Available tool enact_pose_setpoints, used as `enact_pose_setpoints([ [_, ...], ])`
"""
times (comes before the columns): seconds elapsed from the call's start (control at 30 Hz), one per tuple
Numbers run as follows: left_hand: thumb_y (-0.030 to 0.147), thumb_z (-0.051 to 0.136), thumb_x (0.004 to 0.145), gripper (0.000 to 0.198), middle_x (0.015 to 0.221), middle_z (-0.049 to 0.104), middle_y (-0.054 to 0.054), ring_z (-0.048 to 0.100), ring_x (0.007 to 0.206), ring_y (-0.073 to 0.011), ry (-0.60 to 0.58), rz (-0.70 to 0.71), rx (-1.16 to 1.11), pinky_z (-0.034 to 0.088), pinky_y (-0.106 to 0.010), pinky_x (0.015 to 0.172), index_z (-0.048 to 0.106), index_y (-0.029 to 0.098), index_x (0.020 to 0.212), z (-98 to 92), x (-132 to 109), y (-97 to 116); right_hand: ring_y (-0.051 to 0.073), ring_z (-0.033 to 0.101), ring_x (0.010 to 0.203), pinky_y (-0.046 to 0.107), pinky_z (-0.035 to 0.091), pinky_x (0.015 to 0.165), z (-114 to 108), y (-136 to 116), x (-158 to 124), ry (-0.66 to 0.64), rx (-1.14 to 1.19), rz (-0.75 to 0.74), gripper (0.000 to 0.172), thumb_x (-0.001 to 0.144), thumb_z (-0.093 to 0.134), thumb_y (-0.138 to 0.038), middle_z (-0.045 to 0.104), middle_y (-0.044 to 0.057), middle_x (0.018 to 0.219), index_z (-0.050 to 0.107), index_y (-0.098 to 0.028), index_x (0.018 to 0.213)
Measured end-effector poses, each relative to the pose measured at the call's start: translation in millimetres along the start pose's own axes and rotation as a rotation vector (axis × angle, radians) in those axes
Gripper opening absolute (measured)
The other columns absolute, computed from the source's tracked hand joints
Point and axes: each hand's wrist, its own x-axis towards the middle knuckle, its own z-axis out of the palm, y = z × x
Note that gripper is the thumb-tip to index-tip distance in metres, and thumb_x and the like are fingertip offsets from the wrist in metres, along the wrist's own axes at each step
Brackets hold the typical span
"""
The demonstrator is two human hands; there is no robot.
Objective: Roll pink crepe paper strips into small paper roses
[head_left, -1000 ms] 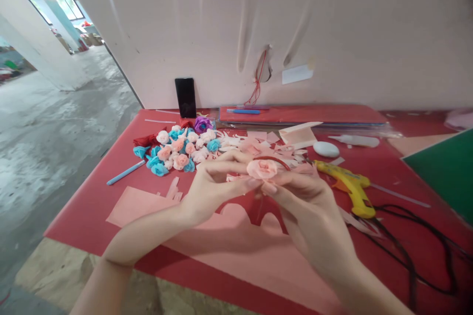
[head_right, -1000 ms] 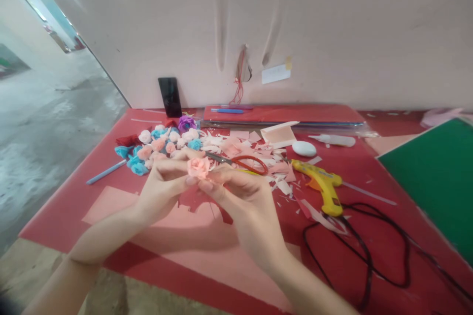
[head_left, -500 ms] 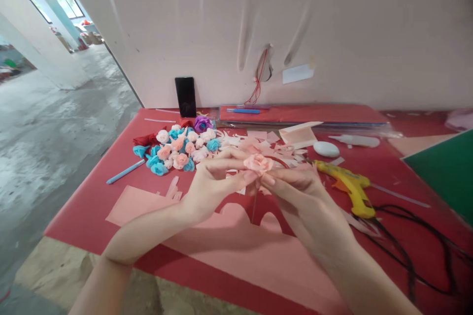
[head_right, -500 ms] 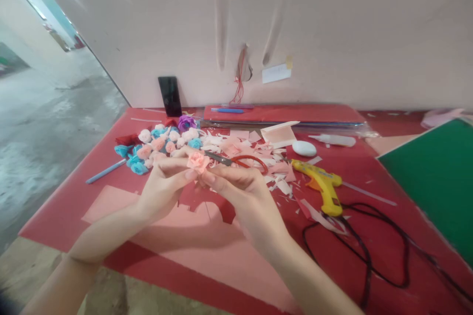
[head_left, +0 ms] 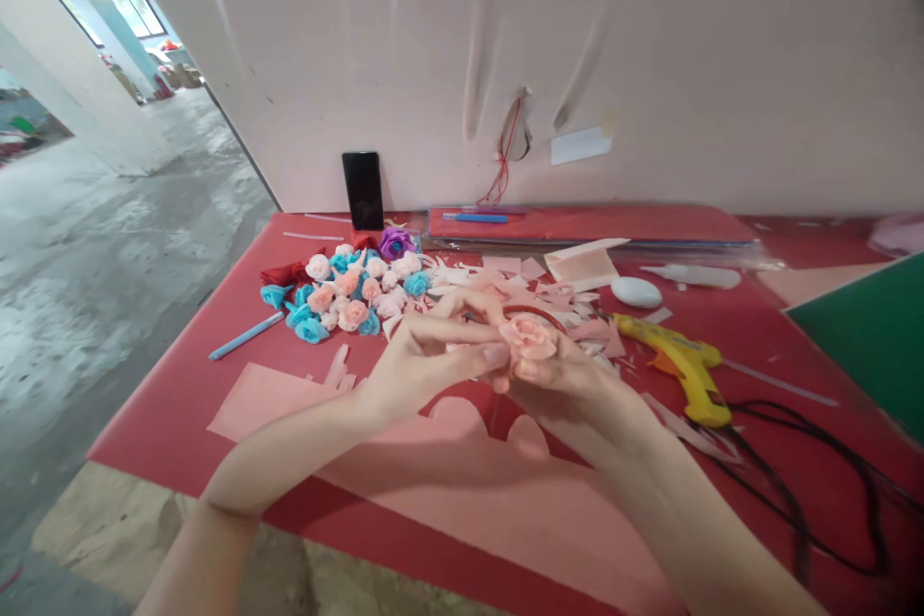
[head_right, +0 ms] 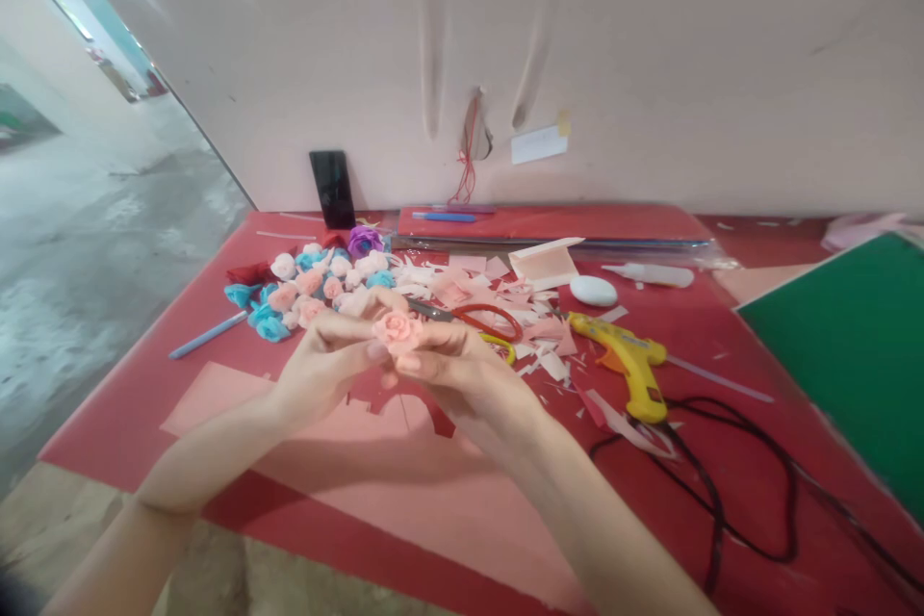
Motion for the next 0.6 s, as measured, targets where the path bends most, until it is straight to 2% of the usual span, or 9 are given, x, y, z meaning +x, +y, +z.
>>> enact_pose_setpoints([
  [0.1, 0.034, 0.072, 0.077, 0.015, 0.091, 0.057, -0.003, 0.060, 0.071, -0.0091, -0.018, 0.012, 0.094, 0.054, -0.023, 0.064, 0.075, 0.021, 0.069, -2.7, 0.7, 0.9, 0.016, 0.061, 0.074, 0.033, 0.051, 0.079, 1.1, -1.4, -0.1, 0.032, -0.022, 0.013, 0.020, 0.059, 0.082, -0.045, 0.067, -0.001, 0.072, 0.074, -0.027, 0.066],
  [0.2, 0.037, 0.075, 0.073, 0.017, 0.088, 0.057, -0.002, 0.057, 0.085, -0.0126, 0.057, 0.023, 0.194, 0.050, -0.023, 0.073, 0.073, 0.021, 0.074, -3.1, 1.6, 2.5, 0.016, 0.061, 0.078, 0.032, 0.050, 0.081, 2.8, -3.5, 0.4, 0.065, -0.039, 0.005, 0.024, 0.054, 0.085, -0.044, 0.067, -0.001, 0.077, 0.074, -0.027, 0.068],
  [0.3, 0.036, 0.080, 0.066, 0.024, 0.080, 0.055, 0.000, 0.054, 0.076, -0.0106, 0.121, 0.005, 0.145, 0.048, -0.021, 0.066, 0.065, 0.018, 0.072, -1.8, 2.3, 2.8, 0.010, 0.057, 0.066, 0.025, 0.050, 0.071, 3.8, -3.5, 0.5, 0.094, -0.009, -0.047, 0.019, 0.056, 0.086, -0.039, 0.063, -0.005, 0.065, 0.070, -0.028, 0.055],
  [0.4, 0.035, 0.082, 0.063, 0.031, 0.076, 0.053, 0.002, 0.051, 0.067, -0.0089, 0.146, -0.030, 0.058, 0.045, -0.020, 0.057, 0.058, 0.016, 0.068, -0.9, 3.0, 1.0, 0.007, 0.052, 0.057, 0.021, 0.049, 0.063, 2.4, -1.2, 0.2, 0.121, -0.001, -0.069, 0.023, 0.056, 0.086, -0.038, 0.057, -0.007, 0.054, 0.067, -0.028, 0.048],
  [0.5, 0.040, 0.074, 0.072, 0.027, 0.070, 0.054, 0.002, 0.049, 0.061, -0.0094, 0.147, -0.044, 0.041, 0.044, -0.022, 0.057, 0.059, 0.018, 0.071, -1.7, 3.9, -1.7, 0.008, 0.049, 0.052, 0.022, 0.048, 0.059, -2.1, 1.2, 0.1, 0.172, -0.043, -0.118, 0.020, 0.057, 0.085, -0.040, 0.053, -0.006, 0.049, 0.070, -0.028, 0.053],
  [0.6, 0.042, 0.065, 0.080, 0.029, 0.062, 0.052, 0.003, 0.049, 0.060, -0.0099, 0.111, -0.024, 0.136, 0.043, -0.024, 0.062, 0.059, 0.018, 0.066, -3.1, 4.7, -2.9, 0.009, 0.052, 0.054, 0.024, 0.048, 0.058, -6.2, 2.3, 0.6, 0.218, -0.068, -0.178, 0.020, 0.062, 0.082, -0.042, 0.052, -0.005, 0.049, 0.070, -0.027, 0.056],
])
